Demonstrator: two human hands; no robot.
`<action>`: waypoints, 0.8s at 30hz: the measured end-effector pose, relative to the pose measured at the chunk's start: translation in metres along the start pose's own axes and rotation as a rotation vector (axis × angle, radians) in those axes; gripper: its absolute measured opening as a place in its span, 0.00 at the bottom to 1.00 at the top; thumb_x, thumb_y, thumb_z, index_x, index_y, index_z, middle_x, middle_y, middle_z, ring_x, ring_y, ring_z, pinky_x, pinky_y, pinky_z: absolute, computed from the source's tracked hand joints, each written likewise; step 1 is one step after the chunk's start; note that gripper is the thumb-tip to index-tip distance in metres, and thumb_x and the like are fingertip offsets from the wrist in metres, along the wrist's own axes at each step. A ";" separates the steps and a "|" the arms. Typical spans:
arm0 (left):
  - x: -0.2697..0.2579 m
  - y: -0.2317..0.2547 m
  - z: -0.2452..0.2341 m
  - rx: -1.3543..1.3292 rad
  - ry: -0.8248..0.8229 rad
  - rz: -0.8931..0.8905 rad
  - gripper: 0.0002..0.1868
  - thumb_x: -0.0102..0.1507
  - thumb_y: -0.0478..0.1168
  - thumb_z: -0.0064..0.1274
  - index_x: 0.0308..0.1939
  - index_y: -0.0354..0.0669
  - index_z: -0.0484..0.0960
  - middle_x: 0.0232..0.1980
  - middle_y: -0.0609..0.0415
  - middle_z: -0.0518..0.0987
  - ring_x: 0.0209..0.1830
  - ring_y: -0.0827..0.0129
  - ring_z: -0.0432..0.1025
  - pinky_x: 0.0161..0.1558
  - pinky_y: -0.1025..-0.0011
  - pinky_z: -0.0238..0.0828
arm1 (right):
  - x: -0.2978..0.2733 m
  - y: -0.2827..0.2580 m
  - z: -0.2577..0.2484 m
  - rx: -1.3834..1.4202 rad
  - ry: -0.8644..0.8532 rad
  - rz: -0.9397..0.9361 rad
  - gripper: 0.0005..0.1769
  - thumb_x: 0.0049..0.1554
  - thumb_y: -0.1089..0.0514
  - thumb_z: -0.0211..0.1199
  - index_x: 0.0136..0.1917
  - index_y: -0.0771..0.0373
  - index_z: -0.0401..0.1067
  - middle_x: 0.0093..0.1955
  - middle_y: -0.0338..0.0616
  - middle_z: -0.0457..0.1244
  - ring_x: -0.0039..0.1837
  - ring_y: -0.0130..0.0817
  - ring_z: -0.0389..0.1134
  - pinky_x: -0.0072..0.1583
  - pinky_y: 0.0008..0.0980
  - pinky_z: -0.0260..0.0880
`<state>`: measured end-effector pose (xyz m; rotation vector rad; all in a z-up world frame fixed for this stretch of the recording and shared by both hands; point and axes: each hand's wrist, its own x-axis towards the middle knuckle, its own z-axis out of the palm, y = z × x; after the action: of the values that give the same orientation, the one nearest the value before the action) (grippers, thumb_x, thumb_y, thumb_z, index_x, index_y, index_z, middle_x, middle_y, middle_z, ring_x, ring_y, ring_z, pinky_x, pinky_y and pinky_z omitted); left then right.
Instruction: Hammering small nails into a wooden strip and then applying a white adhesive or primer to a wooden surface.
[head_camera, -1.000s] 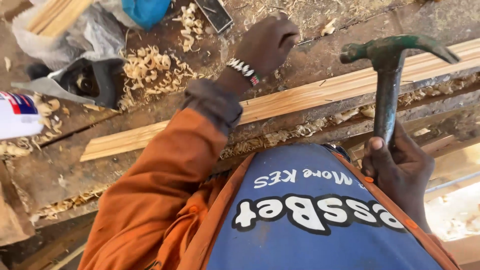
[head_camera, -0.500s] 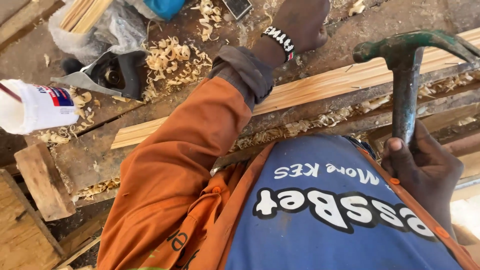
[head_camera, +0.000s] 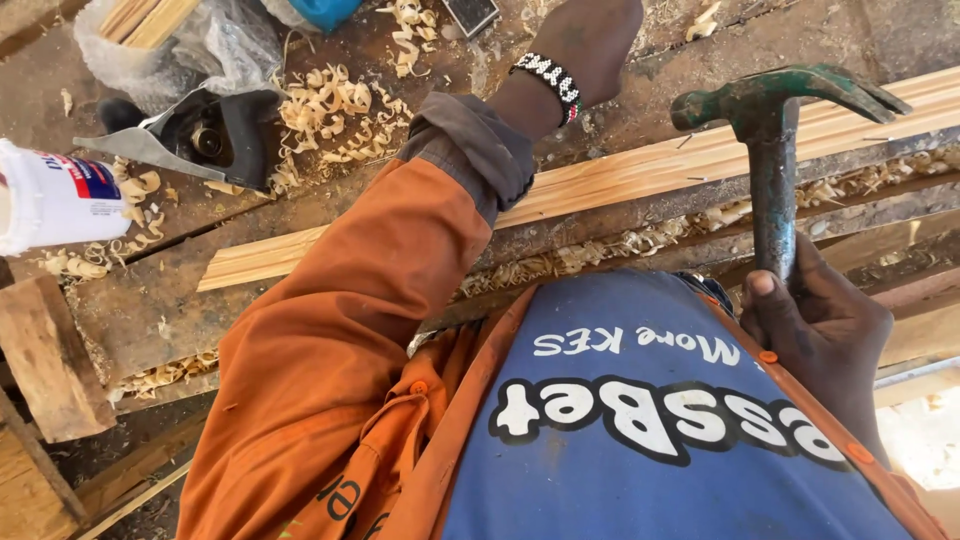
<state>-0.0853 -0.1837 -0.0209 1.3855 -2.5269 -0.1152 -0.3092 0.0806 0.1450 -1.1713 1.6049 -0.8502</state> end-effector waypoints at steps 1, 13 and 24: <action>0.000 0.003 -0.005 -0.004 -0.060 -0.033 0.09 0.53 0.28 0.60 0.33 0.41 0.77 0.30 0.51 0.79 0.25 0.59 0.75 0.21 0.63 0.74 | 0.000 -0.001 0.000 0.003 0.001 -0.003 0.20 0.69 0.57 0.58 0.67 0.75 0.69 0.36 0.45 0.53 0.35 0.30 0.51 0.38 0.30 0.55; -0.122 -0.009 -0.146 -0.656 0.440 -0.049 0.06 0.65 0.33 0.53 0.39 0.37 0.85 0.32 0.51 0.84 0.26 0.72 0.73 0.28 0.74 0.69 | -0.006 0.001 -0.004 -0.070 -0.007 -0.047 0.13 0.72 0.56 0.58 0.58 0.71 0.67 0.35 0.43 0.51 0.35 0.28 0.53 0.36 0.31 0.55; -0.296 -0.003 -0.127 -0.672 0.526 -0.393 0.12 0.69 0.30 0.55 0.56 0.34 0.83 0.50 0.43 0.81 0.52 0.55 0.77 0.50 0.62 0.80 | -0.028 0.000 0.012 -0.103 -0.131 -0.092 0.13 0.73 0.57 0.57 0.60 0.72 0.69 0.35 0.43 0.55 0.33 0.28 0.55 0.36 0.28 0.57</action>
<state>0.1022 0.0691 0.0458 1.3605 -1.5588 -0.5367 -0.2948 0.1070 0.1492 -1.3544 1.5123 -0.7404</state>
